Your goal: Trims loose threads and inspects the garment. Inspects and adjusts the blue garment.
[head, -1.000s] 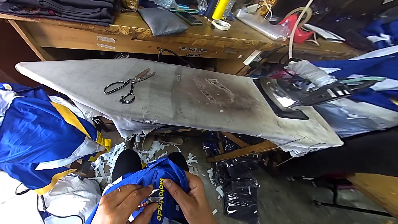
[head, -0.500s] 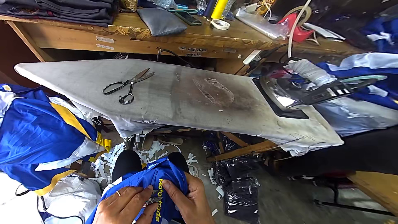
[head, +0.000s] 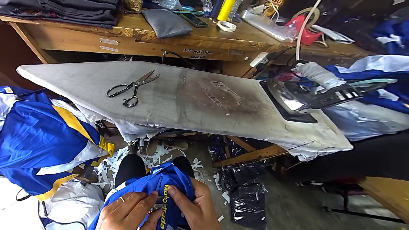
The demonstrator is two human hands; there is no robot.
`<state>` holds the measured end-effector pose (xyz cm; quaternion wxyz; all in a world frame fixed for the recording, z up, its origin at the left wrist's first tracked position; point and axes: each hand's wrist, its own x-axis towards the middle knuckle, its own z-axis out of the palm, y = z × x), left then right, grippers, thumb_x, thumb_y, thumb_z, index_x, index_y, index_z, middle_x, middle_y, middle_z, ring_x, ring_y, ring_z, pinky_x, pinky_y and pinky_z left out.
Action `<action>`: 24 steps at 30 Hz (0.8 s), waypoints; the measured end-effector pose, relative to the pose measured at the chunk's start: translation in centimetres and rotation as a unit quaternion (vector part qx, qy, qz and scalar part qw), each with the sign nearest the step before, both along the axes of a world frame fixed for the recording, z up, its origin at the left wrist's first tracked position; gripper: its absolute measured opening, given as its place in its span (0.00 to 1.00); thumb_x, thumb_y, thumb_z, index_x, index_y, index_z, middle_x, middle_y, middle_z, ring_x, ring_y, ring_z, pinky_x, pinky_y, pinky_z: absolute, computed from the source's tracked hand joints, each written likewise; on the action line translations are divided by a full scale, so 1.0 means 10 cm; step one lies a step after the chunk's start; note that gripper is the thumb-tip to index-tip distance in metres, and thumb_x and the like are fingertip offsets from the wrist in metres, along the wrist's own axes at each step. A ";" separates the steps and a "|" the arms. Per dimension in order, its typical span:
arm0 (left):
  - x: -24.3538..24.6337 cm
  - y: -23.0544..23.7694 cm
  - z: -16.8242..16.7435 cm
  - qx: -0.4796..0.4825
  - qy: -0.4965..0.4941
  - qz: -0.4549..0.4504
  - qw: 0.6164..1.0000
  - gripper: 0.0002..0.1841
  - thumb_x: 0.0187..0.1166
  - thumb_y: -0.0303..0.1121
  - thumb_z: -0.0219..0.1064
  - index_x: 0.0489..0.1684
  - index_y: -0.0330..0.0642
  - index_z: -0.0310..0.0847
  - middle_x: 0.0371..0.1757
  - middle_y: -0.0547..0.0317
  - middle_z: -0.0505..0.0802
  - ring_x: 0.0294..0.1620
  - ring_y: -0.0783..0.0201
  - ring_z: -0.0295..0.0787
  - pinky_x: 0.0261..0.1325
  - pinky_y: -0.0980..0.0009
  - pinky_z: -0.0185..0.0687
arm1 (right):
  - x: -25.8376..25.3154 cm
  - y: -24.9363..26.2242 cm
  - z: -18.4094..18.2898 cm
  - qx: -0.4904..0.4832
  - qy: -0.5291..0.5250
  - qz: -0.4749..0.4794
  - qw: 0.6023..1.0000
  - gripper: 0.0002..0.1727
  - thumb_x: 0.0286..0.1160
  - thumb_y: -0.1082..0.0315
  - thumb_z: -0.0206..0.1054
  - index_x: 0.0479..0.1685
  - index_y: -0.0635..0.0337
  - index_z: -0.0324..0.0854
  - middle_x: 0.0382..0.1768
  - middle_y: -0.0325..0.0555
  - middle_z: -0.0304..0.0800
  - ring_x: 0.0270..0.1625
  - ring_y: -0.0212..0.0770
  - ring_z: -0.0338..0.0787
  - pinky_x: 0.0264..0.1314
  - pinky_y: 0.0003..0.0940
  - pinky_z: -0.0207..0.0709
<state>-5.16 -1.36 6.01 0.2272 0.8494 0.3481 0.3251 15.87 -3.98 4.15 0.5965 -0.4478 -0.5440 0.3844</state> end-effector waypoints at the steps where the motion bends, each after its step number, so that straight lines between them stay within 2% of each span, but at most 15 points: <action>1: 0.00 -0.01 0.01 0.002 0.005 0.001 1.000 0.15 0.81 0.40 0.72 0.53 0.39 0.93 0.43 0.50 0.97 0.46 0.62 0.94 0.50 0.70 0.88 | 0.00 -0.01 0.00 0.002 -0.002 -0.002 1.000 0.05 0.75 0.76 0.69 0.43 0.65 0.88 0.38 0.37 0.96 0.43 0.24 0.93 0.49 0.22 0.89; 4: 0.01 -0.01 0.01 -0.009 -0.006 0.000 1.000 0.14 0.80 0.40 0.73 0.52 0.39 0.93 0.43 0.50 0.97 0.46 0.64 0.94 0.51 0.71 0.87 | -0.01 -0.01 0.01 0.007 -0.008 -0.007 1.000 0.04 0.75 0.76 0.69 0.43 0.64 0.88 0.38 0.36 0.96 0.43 0.23 0.93 0.49 0.21 0.88; 8: 0.01 0.03 -0.07 -0.081 -0.099 -0.024 0.991 0.14 0.78 0.36 0.75 0.52 0.35 0.93 0.41 0.51 0.96 0.39 0.70 0.90 0.43 0.77 0.85 | -0.01 0.00 0.01 0.008 0.012 -0.001 1.000 0.05 0.76 0.75 0.69 0.44 0.62 0.89 0.39 0.35 0.96 0.44 0.23 0.93 0.51 0.21 0.88; 11: -0.01 0.06 -0.11 -0.112 -0.140 -0.046 0.983 0.13 0.78 0.34 0.76 0.52 0.34 0.92 0.41 0.53 0.96 0.38 0.73 0.89 0.43 0.79 0.85 | -0.01 0.00 0.00 0.007 0.033 0.009 0.999 0.05 0.76 0.76 0.69 0.44 0.62 0.89 0.39 0.35 0.96 0.44 0.24 0.93 0.51 0.23 0.88; 18: -0.04 0.05 -0.06 -0.067 -0.088 -0.036 0.993 0.13 0.78 0.36 0.75 0.52 0.36 0.93 0.42 0.51 0.96 0.42 0.69 0.91 0.46 0.76 0.85 | -0.01 0.00 0.01 0.003 0.024 0.011 1.000 0.05 0.76 0.76 0.69 0.44 0.62 0.89 0.39 0.34 0.96 0.44 0.23 0.93 0.51 0.22 0.88; 24: -0.03 0.01 0.01 -0.034 -0.030 -0.015 0.999 0.14 0.80 0.38 0.74 0.52 0.37 0.93 0.44 0.49 0.97 0.47 0.64 0.94 0.53 0.71 0.88 | -0.01 -0.01 0.02 0.006 0.000 0.006 1.000 0.05 0.75 0.77 0.69 0.43 0.64 0.88 0.38 0.35 0.96 0.43 0.22 0.93 0.50 0.22 0.88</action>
